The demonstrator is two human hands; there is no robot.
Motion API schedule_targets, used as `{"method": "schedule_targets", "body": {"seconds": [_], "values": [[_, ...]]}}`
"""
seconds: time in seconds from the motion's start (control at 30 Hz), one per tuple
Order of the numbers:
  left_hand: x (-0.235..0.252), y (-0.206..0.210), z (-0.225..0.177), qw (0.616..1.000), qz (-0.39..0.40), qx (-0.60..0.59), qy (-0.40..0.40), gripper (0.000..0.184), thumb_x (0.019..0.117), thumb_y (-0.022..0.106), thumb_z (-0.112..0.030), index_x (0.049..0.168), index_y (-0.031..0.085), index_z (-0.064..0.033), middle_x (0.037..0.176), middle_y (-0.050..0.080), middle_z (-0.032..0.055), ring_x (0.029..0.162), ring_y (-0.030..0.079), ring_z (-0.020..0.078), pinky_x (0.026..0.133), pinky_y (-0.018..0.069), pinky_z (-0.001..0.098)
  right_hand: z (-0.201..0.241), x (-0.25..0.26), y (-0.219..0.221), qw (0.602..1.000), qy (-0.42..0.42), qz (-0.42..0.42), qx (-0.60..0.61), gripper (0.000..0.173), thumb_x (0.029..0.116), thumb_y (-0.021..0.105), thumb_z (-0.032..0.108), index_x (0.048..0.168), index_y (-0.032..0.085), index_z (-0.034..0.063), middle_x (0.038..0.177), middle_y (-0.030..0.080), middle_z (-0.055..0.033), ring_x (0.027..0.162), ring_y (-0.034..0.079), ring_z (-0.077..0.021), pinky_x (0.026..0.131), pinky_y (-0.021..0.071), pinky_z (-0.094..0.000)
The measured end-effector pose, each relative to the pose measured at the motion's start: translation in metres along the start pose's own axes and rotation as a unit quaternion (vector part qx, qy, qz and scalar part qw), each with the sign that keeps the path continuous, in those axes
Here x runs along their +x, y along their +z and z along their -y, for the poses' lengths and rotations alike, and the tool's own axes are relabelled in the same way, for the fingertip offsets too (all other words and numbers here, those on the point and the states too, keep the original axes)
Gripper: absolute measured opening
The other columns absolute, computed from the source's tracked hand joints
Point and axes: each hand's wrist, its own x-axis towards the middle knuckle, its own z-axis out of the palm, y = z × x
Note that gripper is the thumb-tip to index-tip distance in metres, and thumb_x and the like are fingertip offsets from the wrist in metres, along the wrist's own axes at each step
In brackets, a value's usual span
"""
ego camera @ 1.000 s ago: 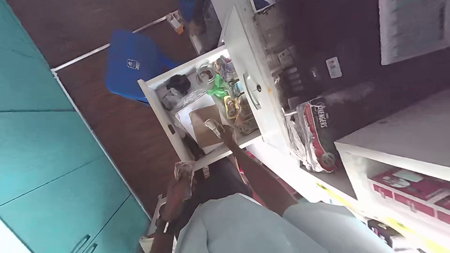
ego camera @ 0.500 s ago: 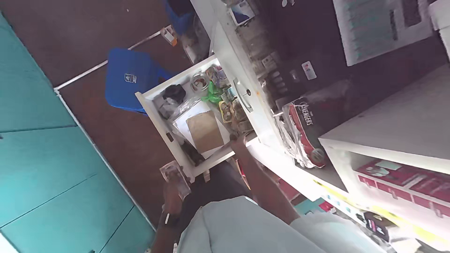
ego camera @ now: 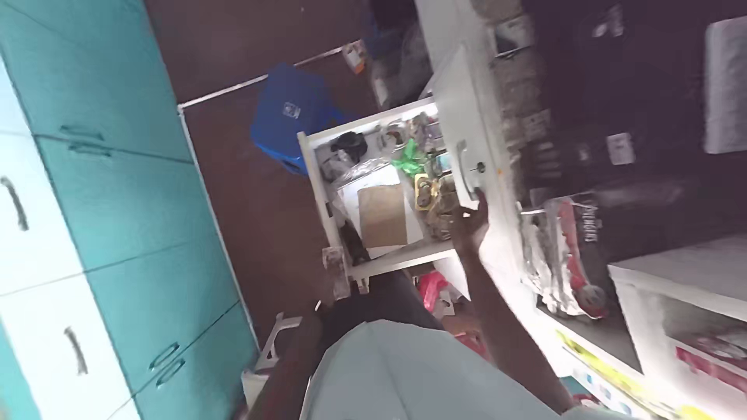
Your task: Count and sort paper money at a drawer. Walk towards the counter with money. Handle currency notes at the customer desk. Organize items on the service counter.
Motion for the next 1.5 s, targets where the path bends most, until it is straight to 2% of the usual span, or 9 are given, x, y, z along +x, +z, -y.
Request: {"method": "schedule_targets", "body": {"seconds": [0.2,0.4,0.57,0.7,0.87,1.07,1.2,1.4,1.5], "values": [[0.021,-0.005,0.018,0.987,0.054,-0.146,-0.047,0.050,0.1060,0.053,-0.041,0.141,0.054,-0.0045,0.124,0.067,0.0153,0.107,0.068,0.0239,0.089,0.0598,0.0447,-0.005,0.025,0.009,0.980,-0.047,0.093,-0.168,0.085,0.0957,0.065,0.022,0.163,0.018,0.0042,0.168,0.020,-0.0224,0.150,0.032,-0.0407,0.115,0.0361,-0.0610],[-0.037,-0.007,-0.059,0.988,0.081,-0.039,-0.123,0.037,0.1112,0.039,-0.018,0.144,0.048,-0.0024,0.132,0.060,0.0136,0.114,0.061,0.0172,0.101,0.0502,0.0344,0.001,0.034,0.001,0.988,-0.025,0.085,-0.128,0.081,0.0877,0.079,0.019,0.157,0.038,0.0078,0.154,0.046,-0.0201,0.136,0.051,-0.0394,0.108,0.0429,-0.0612],[0.021,-0.006,0.019,0.977,0.174,-0.108,-0.053,0.041,0.1074,0.050,-0.036,0.134,0.059,-0.0063,0.114,0.069,0.0121,0.095,0.068,0.0192,0.083,0.0592,0.0391,0.008,0.035,-0.002,0.981,-0.008,0.098,-0.170,0.077,0.0907,0.074,0.025,0.157,0.039,0.0088,0.150,0.051,-0.0195,0.130,0.055,-0.0424,0.103,0.0451,-0.0650],[0.038,-0.006,0.004,0.943,0.332,-0.010,-0.035,0.044,0.1098,0.043,-0.035,0.142,0.052,-0.0059,0.126,0.065,0.0109,0.107,0.066,0.0165,0.093,0.0561,0.0366,0.006,0.039,-0.003,0.984,-0.008,0.110,-0.141,0.082,0.0884,0.078,0.026,0.157,0.038,0.0072,0.151,0.050,-0.0196,0.135,0.052,-0.0399,0.109,0.0418,-0.0618],[-0.033,0.020,-0.099,0.964,0.255,0.004,-0.080,0.040,0.1099,0.046,-0.023,0.141,0.049,0.0015,0.124,0.063,0.0162,0.102,0.065,0.0170,0.089,0.0555,0.0340,0.001,0.038,0.001,0.986,0.030,0.131,-0.094,0.094,0.0833,0.083,0.025,0.160,0.031,0.0104,0.153,0.045,-0.0207,0.122,0.060,-0.0396,0.096,0.0524,-0.0600],[0.001,0.070,-0.061,0.957,0.214,-0.188,-0.050,0.041,0.1080,0.049,-0.022,0.143,0.049,0.0004,0.126,0.064,0.0190,0.107,0.067,0.0249,0.090,0.0576,0.0423,0.010,0.021,0.011,0.979,0.072,0.190,-0.035,0.098,0.0857,0.080,0.017,0.164,0.021,0.0181,0.160,0.037,-0.0192,0.102,0.069,-0.0354,0.081,0.0599,-0.0544],[-0.039,0.034,-0.098,0.935,0.190,-0.289,-0.084,0.034,0.1102,0.041,-0.021,0.132,0.053,0.0022,0.104,0.070,0.0187,0.086,0.071,0.0265,0.073,0.0611,0.0424,0.033,-0.006,0.021,0.955,0.126,0.270,0.000,0.090,0.0969,0.065,0.011,0.166,0.008,0.0234,0.132,0.061,-0.0233,0.086,0.073,-0.0300,0.072,0.0618,-0.0455],[-0.064,-0.064,-0.097,0.893,0.278,-0.352,-0.033,0.038,0.1105,0.036,-0.034,0.127,0.055,-0.0057,0.094,0.068,0.0121,0.077,0.068,0.0210,0.067,0.0607,0.0380,0.075,-0.057,0.056,0.926,0.133,0.352,0.021,0.082,0.1020,0.062,0.017,0.164,0.009,0.0167,0.132,0.059,-0.0240,0.099,0.071,-0.0328,0.076,0.0620,-0.0483],[-0.098,-0.095,-0.107,0.913,0.239,-0.330,0.001,0.038,0.1106,0.037,-0.033,0.123,0.059,-0.0040,0.088,0.068,0.0095,0.072,0.067,0.0171,0.065,0.0598,0.0349,0.105,-0.101,0.065,0.924,0.049,0.380,0.017,0.078,0.1028,0.061,0.024,0.163,0.016,0.0041,0.157,0.037,-0.0265,0.133,0.053,-0.0362,0.104,0.0510,-0.0517]]}}
